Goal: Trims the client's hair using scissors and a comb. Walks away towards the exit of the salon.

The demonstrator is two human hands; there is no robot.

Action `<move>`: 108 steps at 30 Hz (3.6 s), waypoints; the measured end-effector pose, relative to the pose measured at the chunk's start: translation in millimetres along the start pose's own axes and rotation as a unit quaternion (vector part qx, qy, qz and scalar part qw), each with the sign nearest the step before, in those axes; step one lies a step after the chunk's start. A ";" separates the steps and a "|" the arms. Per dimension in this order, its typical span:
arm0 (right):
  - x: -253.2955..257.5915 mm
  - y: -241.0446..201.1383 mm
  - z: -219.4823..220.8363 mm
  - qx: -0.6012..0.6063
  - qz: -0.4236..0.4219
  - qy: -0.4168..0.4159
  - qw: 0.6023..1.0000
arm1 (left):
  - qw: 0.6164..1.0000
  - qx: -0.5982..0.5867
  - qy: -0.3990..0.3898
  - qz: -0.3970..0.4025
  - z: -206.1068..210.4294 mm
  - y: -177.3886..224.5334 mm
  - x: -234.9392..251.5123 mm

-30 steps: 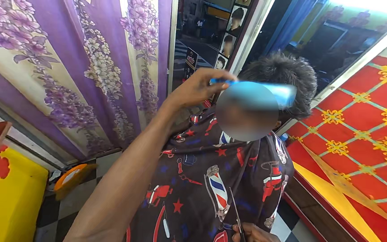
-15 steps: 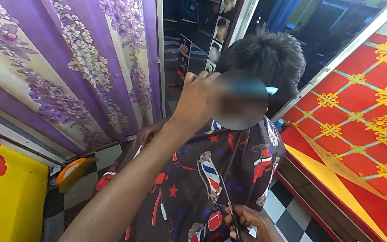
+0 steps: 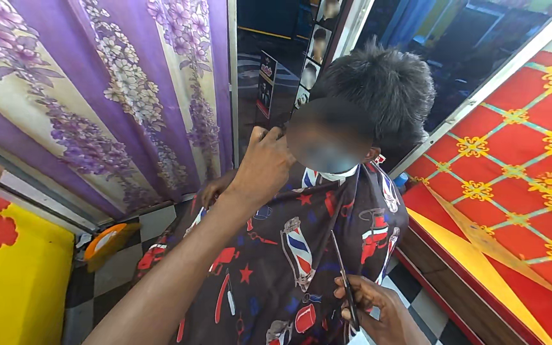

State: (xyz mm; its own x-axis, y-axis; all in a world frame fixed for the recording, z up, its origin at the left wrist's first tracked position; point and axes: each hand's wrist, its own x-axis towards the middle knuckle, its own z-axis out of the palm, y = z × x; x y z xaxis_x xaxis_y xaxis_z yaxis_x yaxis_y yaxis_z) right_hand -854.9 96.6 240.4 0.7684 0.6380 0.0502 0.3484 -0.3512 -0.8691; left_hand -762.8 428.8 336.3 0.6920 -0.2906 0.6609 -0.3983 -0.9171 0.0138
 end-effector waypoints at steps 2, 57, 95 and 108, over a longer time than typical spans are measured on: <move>1.2 -0.9 -4.0 -0.001 -0.004 -0.006 1.000 | 0.996 -0.039 -0.076 0.028 -4.3 -5.0 -3.4; 161.4 -119.8 -234.5 -0.274 0.025 -0.159 0.948 | 0.885 -0.316 0.021 -0.340 70.3 67.8 -265.7; 134.2 -199.5 -176.7 -0.272 0.176 -0.238 0.915 | 0.850 -0.359 0.000 -0.386 82.0 77.6 -286.7; 153.6 -217.2 -168.9 -0.242 0.241 -0.165 0.925 | 0.845 -0.367 0.007 -0.388 95.4 80.7 -297.2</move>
State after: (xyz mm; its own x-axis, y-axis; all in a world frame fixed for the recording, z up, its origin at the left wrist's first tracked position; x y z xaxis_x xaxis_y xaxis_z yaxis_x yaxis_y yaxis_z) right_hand -721.8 155.2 520.0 0.7199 0.4733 -0.5077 0.2691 -0.8646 -0.4244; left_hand -943.1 415.1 69.5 0.9115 0.3291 0.2467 -0.0966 -0.4118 0.9061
